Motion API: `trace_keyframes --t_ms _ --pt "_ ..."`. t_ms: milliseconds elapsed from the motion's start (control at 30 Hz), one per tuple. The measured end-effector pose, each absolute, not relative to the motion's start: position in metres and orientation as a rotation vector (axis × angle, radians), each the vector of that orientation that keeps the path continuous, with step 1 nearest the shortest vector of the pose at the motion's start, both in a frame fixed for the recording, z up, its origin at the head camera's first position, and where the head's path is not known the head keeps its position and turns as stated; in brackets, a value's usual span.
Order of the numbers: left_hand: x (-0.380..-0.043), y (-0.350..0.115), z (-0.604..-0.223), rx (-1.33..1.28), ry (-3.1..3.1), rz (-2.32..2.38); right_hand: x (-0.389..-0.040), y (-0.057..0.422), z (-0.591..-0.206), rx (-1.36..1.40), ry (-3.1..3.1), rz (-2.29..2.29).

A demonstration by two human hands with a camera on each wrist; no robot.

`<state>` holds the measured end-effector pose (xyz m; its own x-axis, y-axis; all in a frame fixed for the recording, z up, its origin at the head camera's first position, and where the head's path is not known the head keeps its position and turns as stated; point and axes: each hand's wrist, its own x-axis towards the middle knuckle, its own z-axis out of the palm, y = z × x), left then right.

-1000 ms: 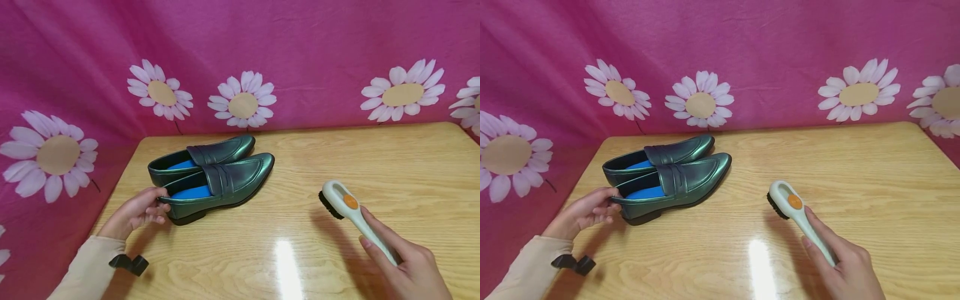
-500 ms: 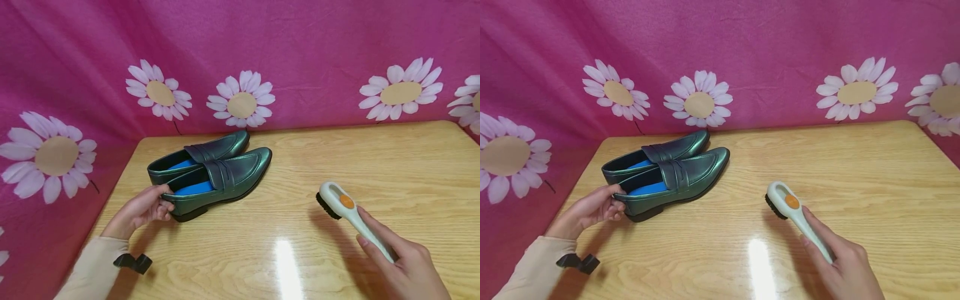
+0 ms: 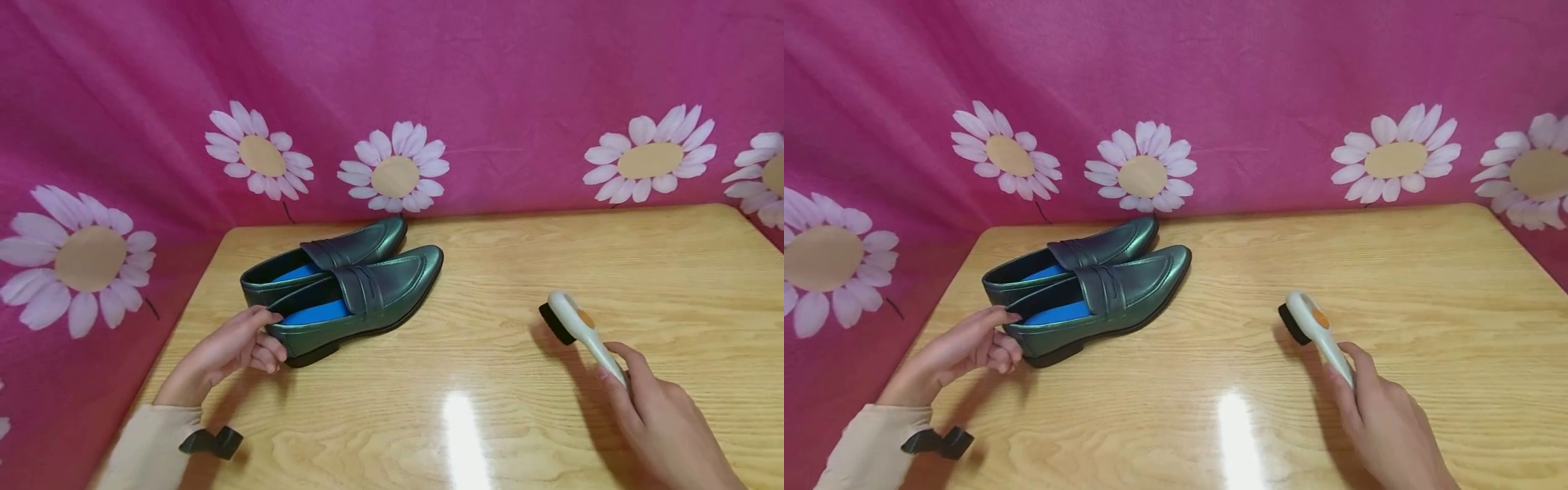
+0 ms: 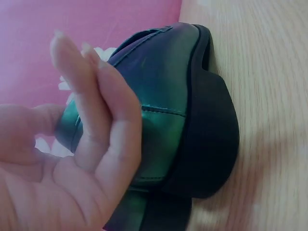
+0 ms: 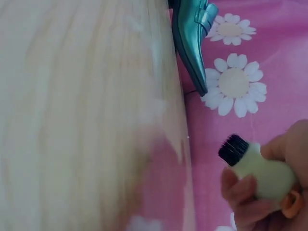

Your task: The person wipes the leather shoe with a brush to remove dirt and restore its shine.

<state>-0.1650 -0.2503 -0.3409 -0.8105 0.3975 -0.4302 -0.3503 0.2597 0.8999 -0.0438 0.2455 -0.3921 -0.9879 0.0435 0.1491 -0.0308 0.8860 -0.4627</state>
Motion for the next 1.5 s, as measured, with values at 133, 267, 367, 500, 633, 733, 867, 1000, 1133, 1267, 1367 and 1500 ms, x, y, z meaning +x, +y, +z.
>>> trace_keyframes --t_ms 133,267,367,500,633,733,867,1000,1133,1267,1367,1500 --pt "-0.164 -0.247 -0.340 0.050 2.014 1.540 -0.052 0.255 -0.399 -0.039 -2.873 0.910" --pt "-0.164 -0.243 -0.341 0.048 2.100 1.462 -0.062 0.264 -0.407 -0.130 -2.801 1.383" --pt "-0.163 -0.242 -0.341 0.058 2.120 1.446 -0.070 0.266 -0.412 -0.302 -2.746 1.634" --pt "-0.162 -0.241 -0.341 0.074 2.133 1.444 -0.078 0.263 -0.411 -0.392 -2.922 1.260" --pt "-0.161 -0.239 -0.341 0.067 2.171 1.404 -0.084 0.253 -0.403 -0.382 -3.158 0.763" --pt "-0.160 -0.235 -0.341 0.035 2.209 1.365 -0.083 0.245 -0.404 -0.364 -3.188 0.593" --pt "-0.157 -0.229 -0.343 -0.017 2.299 1.315 -0.081 0.242 -0.407 -0.346 -3.112 0.484" --pt "-0.155 -0.224 -0.348 -0.044 2.397 1.265 -0.084 0.242 -0.407 -0.359 -3.107 0.463" --pt "-0.154 -0.222 -0.352 -0.048 2.458 1.259 -0.086 0.244 -0.406 -0.384 -3.139 0.435" --pt "-0.153 -0.220 -0.355 -0.075 2.588 1.190 -0.085 0.243 -0.407 -0.373 -3.132 0.366" --pt "-0.150 -0.216 -0.354 -0.073 2.761 1.048 -0.083 0.242 -0.408 -0.339 -3.108 0.322" --pt "-0.140 -0.202 -0.349 0.061 3.133 0.822 -0.084 0.242 -0.405 -0.326 -3.156 0.314"
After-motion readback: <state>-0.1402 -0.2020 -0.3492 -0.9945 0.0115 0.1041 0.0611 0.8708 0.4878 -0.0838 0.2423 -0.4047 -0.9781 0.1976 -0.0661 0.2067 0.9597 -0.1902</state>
